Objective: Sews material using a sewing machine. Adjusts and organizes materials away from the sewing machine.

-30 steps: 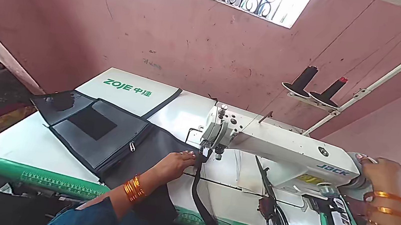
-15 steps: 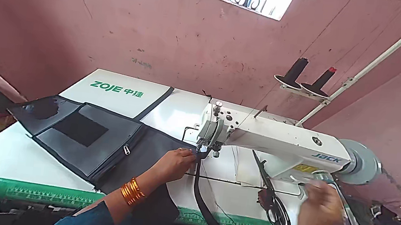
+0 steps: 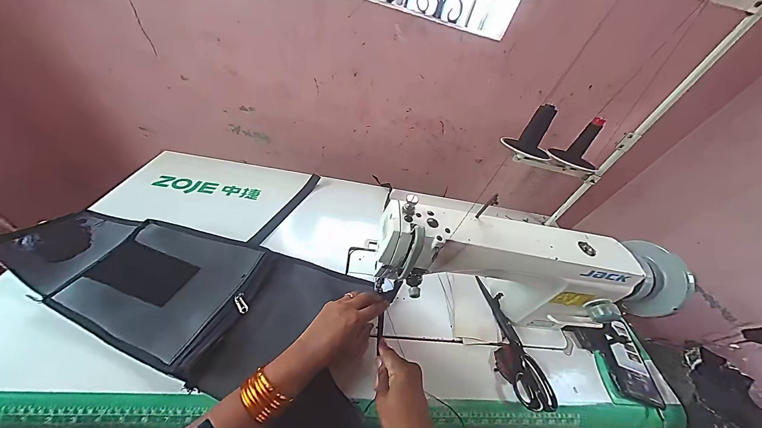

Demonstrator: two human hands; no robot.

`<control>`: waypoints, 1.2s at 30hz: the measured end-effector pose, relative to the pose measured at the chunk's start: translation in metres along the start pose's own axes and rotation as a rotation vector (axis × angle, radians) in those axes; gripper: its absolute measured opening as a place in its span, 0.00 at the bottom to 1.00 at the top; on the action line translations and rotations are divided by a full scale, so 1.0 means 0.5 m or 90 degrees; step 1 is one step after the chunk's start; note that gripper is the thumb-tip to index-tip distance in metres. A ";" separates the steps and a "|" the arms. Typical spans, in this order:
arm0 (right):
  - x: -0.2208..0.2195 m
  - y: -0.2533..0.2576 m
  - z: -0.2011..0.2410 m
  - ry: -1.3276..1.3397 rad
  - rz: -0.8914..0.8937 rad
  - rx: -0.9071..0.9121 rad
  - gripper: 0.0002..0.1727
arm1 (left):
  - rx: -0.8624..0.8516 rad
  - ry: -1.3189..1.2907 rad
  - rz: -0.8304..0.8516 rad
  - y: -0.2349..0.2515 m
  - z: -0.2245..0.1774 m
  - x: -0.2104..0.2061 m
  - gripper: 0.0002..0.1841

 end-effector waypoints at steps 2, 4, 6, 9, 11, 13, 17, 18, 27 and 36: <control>0.009 -0.003 -0.005 0.120 0.047 -0.054 0.18 | -0.034 0.039 -0.024 0.002 -0.013 -0.006 0.12; 0.006 -0.009 -0.001 0.247 0.113 -0.095 0.17 | -0.056 0.073 -0.086 0.001 -0.018 -0.010 0.11; 0.019 -0.007 0.009 0.239 0.146 -0.080 0.15 | -0.057 0.083 -0.095 -0.002 -0.020 -0.019 0.11; 0.079 0.039 0.017 -0.052 0.019 0.021 0.13 | -0.043 0.080 -0.082 -0.009 -0.023 -0.019 0.09; 0.066 0.088 -0.017 -0.167 0.059 -0.023 0.21 | -0.038 0.082 -0.078 -0.011 -0.026 -0.020 0.10; 0.036 0.122 -0.033 -0.197 0.092 -0.023 0.18 | -0.024 0.068 -0.066 -0.010 -0.024 -0.018 0.13; 0.024 0.125 -0.027 -0.195 -0.009 0.070 0.09 | -0.025 0.071 -0.058 -0.012 -0.023 -0.021 0.14; 0.033 0.128 -0.033 -0.152 -0.013 0.055 0.10 | -0.032 0.079 -0.060 -0.010 -0.022 -0.020 0.13; 0.050 0.029 -0.088 0.622 0.161 -0.177 0.08 | -0.054 0.080 0.020 0.003 -0.012 -0.016 0.11; 0.105 0.097 -0.026 0.410 0.052 0.287 0.12 | -0.028 0.039 -0.068 0.017 0.024 -0.012 0.10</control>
Point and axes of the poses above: each hand's wrist, its own y-axis towards the middle knuckle, its own x-axis out of the back of the hand, z = x × y, the point moved 9 cm from there along y, towards the middle knuckle, and after that the axes turned 8 degrees about z, right-handed, at the moved point
